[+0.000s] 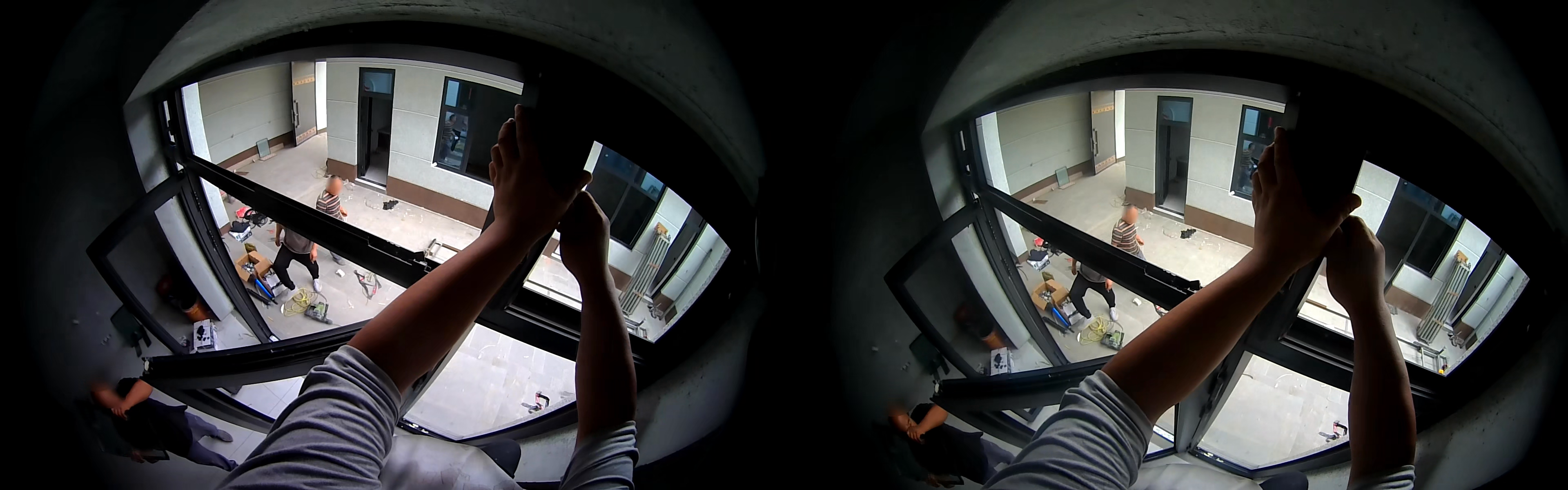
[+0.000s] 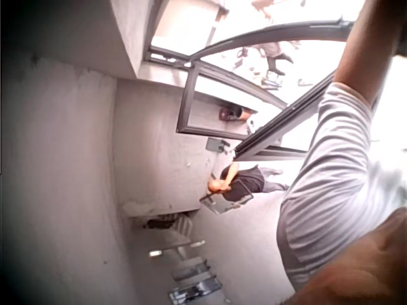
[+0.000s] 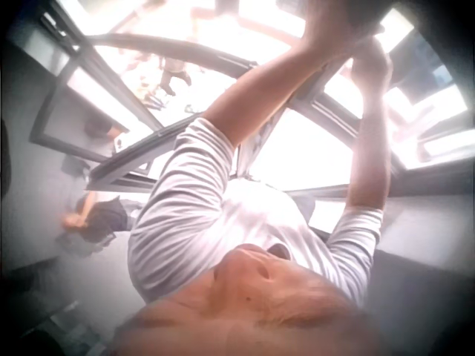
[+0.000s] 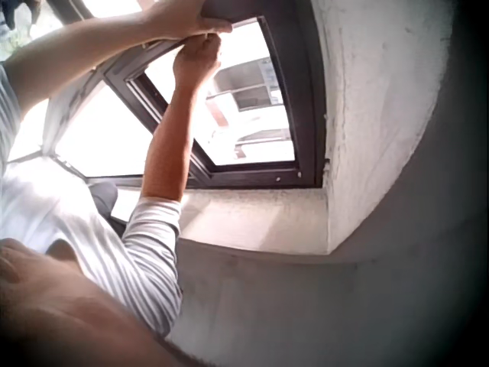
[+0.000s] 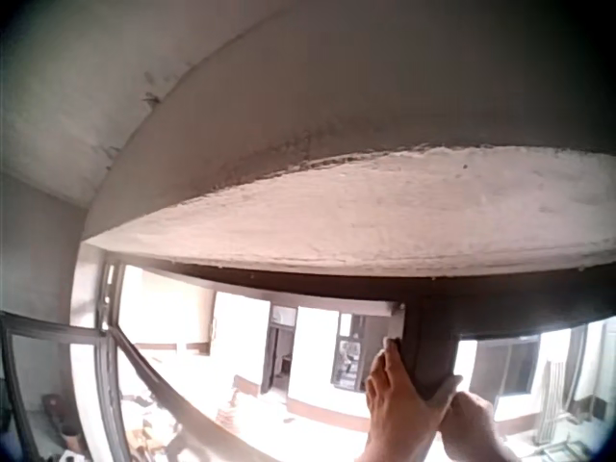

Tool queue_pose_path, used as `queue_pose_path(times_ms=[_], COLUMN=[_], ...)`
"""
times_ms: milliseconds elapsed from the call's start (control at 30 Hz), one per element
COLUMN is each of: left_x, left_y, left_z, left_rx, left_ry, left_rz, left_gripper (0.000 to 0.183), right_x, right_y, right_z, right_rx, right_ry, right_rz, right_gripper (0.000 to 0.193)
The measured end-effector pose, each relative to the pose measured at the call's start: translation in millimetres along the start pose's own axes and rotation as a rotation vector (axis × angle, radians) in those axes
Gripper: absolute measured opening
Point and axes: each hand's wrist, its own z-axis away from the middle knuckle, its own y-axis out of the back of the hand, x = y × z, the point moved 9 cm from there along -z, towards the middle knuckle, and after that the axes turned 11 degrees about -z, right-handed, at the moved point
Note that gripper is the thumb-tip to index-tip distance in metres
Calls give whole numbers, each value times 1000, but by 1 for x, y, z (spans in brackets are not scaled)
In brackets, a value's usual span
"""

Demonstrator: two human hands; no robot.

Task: The person positions a metal ladder, then climbs it to install a black window frame into a wall opening. They align the frame, insert a glass pane, and secure the assembly while another person works nearby on the floor.

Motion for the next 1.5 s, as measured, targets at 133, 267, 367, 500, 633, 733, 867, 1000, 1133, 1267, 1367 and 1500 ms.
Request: queue_pose_path(times_ms=[133, 267, 367, 500, 633, 733, 867, 1000, 1133, 1267, 1367, 1500], left_x=[1, 5, -1, -4, -10, -3, 53, 88, 70, 12, -78, -230], left_y=[-3, -1, 0, 3, 8, 7, 51, 64, 76, 92, 126, 158], left_z=[1, 0, -2, -3, -2, -3, 29, 102, 109, 93, 63, 27], left_rx=[11, 60, 29, 20, 28, -131, 19, -588, -681, -876, -776, -740], left_ry=[-3, -69, -46, -88, -89, -87, -545, -584, -564, -715, -703, -322], left_rz=[-14, -21, 38, -24, -97, -7, -236, 159, 65, -291, -384, -699], left_gripper=[124, 123, 119, 120, 121, 117, 103, 93, 64, 47, 39, 29], right_x=[3, 26, 17, 43, 21, -10, -10, -83, -105, -79, -50, 47], right_y=[2, -8, 4, 6, 14, 24, 83, 86, 49, 17, 32, 47], right_z=[4, 3, 4, 19, 37, 55, 82, 100, 119, 138, 164, 218], right_rx=[5, 10, 137, 368, 486, 516, 659, 635, 528, 312, 149, 201], right_ry=[9, -94, 152, -50, -68, 177, 106, 204, 154, -11, 30, -436], right_rz=[-151, -431, -204, -130, -208, 225, 143, 495, 28, -601, -475, -356], right_gripper=[12, 21, 21, 19, 14, 10, 17, 18, 16, 8, 8, 5])
